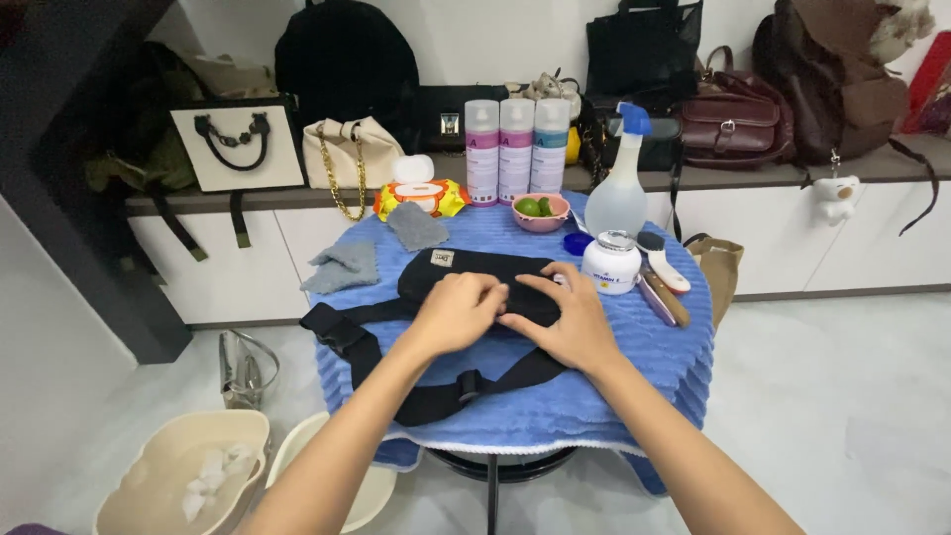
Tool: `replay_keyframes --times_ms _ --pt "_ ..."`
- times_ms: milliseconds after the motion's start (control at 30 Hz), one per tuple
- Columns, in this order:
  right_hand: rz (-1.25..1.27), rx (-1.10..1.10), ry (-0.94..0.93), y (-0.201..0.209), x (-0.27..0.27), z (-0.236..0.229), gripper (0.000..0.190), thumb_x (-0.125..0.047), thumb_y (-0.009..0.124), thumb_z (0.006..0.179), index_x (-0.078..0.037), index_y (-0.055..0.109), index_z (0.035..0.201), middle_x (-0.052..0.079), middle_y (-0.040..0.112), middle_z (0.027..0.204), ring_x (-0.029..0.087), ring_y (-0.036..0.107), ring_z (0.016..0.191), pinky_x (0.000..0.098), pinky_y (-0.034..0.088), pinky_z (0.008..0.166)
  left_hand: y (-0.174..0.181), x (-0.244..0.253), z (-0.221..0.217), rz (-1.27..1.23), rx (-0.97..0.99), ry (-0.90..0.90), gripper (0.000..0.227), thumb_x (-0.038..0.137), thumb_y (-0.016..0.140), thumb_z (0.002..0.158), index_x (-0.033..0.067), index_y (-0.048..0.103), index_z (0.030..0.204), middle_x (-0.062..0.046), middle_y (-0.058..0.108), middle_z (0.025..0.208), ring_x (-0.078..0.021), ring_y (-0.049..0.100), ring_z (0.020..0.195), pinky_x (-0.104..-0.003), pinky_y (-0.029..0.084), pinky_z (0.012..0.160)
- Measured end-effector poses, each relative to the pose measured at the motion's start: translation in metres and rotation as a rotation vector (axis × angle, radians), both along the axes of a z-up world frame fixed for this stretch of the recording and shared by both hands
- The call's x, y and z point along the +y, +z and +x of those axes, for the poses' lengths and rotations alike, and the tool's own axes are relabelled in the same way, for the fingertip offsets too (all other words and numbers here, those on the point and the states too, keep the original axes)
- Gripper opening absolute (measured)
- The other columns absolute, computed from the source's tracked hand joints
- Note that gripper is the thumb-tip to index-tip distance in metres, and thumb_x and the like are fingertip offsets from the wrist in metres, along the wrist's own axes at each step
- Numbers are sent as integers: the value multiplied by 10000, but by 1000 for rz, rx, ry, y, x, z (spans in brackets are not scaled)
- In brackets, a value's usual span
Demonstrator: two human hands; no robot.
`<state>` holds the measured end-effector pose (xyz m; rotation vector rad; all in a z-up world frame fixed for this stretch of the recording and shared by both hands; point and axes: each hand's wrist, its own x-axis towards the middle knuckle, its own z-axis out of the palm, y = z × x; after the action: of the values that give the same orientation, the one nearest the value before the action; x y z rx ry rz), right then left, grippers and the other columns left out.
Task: Cleaning a black bag with a cloth and cleaning solution on a blue towel.
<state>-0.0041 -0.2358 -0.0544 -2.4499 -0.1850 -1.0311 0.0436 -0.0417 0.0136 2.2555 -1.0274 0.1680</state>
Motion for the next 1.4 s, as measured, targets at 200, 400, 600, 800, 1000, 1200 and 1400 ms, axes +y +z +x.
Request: replay_keyframes --times_ms 200,400,600,800,1000,1200,1400 --pt "-158 -88 -211 -23 -11 14 356 -431 719 774 -161 763 1002 131 457 1262 373 487 1120 395 470 952 10 -41 -35 78 -181 -144 339 250 490 974 52 761 927 -182 758 819 -407 744 857 -494 540 869" --pt "-82 -19 25 -13 -11 2 439 -307 359 1066 -333 620 1418 104 408 1193 367 416 1213 428 286 1133 47 24 -24 197 -122 -240 623 419 819 769 131 676 1303 -196 623 1411 -425 508 1360 -694 315 1125" --pt "329 68 51 -20 -28 19 489 -338 290 1098 -299 529 1524 202 356 1315 455 364 1372 508 243 1203 28 43 8 225 -1 -78 342 236 529 1037 55 729 1245 -169 726 1260 -381 652 1221 -580 375 1148" --pt "687 262 -46 43 -2 -16 596 -462 152 1092 -268 498 1537 338 431 1519 467 328 1474 542 207 1230 20 27 29 91 6 -11 347 365 521 1043 206 777 1214 -47 793 1099 -312 724 1070 -469 499 1012" --pt "731 337 -138 41 -8 -8 607 -539 253 1065 -244 686 1370 252 612 1391 407 487 1394 494 339 1185 -19 13 90 92 172 -33 290 301 569 998 203 812 1123 -93 805 966 -286 738 952 -422 537 873" --pt "316 -279 -277 11 -19 -1 411 -342 790 899 -224 729 1288 173 626 907 417 653 989 464 512 908 47 57 35 132 144 106 557 145 819 791 97 700 1333 -227 625 1404 -476 596 1263 -582 500 1040" --pt "-84 -166 -29 -11 -17 9 230 -339 777 774 -357 805 1001 58 508 1199 317 541 1118 392 487 972 19 50 36 502 -228 300 417 321 891 744 193 798 1130 -122 672 1266 -351 634 1203 -497 579 948"
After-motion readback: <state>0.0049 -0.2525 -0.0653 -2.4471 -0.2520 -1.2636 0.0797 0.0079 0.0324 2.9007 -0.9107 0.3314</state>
